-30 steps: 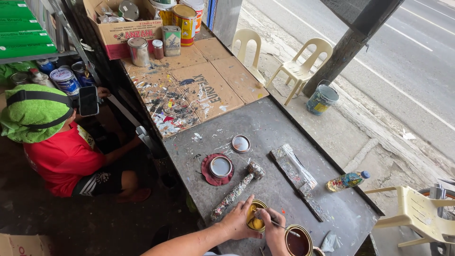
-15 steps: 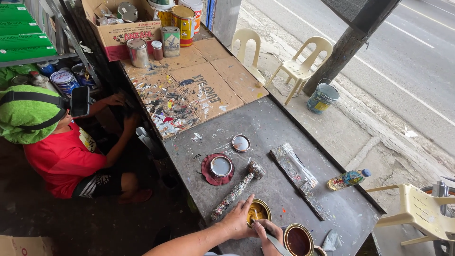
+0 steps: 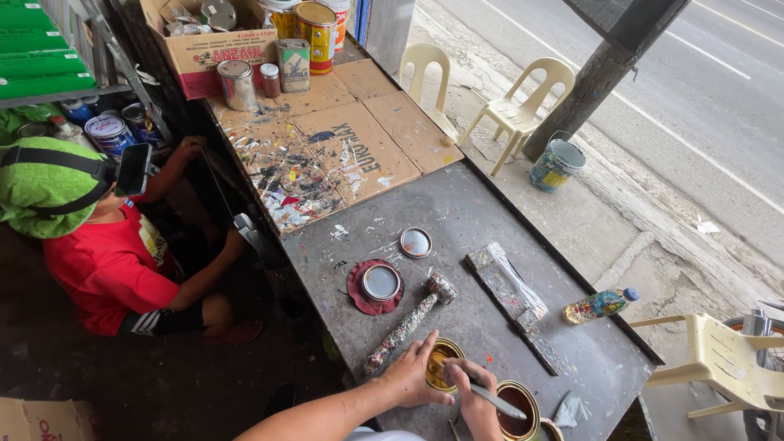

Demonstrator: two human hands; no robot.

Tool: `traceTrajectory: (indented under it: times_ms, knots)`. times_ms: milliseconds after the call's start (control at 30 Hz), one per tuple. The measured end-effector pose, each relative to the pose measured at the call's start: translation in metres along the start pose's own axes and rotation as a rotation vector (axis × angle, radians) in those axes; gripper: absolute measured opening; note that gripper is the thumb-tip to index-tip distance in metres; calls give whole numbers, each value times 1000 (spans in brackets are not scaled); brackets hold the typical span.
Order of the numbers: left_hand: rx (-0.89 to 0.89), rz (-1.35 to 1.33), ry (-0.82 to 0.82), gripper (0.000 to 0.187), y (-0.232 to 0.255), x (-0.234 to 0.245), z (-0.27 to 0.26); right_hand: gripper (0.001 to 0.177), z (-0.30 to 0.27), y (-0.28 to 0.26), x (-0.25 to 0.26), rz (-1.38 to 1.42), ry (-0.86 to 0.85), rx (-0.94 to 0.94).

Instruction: Stirring paint in a small container with a spatula and using a hammer to tap on paint can lids.

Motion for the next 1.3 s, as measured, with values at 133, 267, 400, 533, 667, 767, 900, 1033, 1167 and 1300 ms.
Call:
traceTrajectory:
  times_ms: [133,267,400,533,667,767,900,1033,1167,1300]
  knots:
    - [-19,-44,35,136,-5,-4,4,25,19,1,-14,19,-43,-43]
    - [-30,-58,42,138,-4,-3,2,30,27,6,-14,21,-72,-34]
    - [-9,-47,25,136,-1,-1,-1,29,25,11,-7,23,-90,-1]
    - [-36,-63,76,138,-12,-11,11,30,15,23,-2,47,-72,-8]
    - [-28,-57,54,137,-8,-8,7,29,1,17,1,18,-59,27]
    - [-12,-54,36,135,-2,-3,1,30,-8,9,4,17,-55,26]
    - [-21,-7,36,139,-4,-5,4,26,-12,4,13,-14,-47,-11]
    - [11,-80,17,137,-1,0,0,28,-8,-12,17,-39,-89,-45]
    - [-6,-61,49,142,2,-2,-2,31,6,-6,15,26,-74,3]
    - [-38,-64,56,143,4,1,-4,28,23,0,3,-21,-83,34]
Point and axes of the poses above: each hand's wrist, its own z-axis towards the middle knuckle, its own x-axis out of the back of the hand, y = z × x, the point moved 4 cm from there along z, towards the middle knuckle, and after that the axes turned 13 degrees about y, right-handed, at the moved point
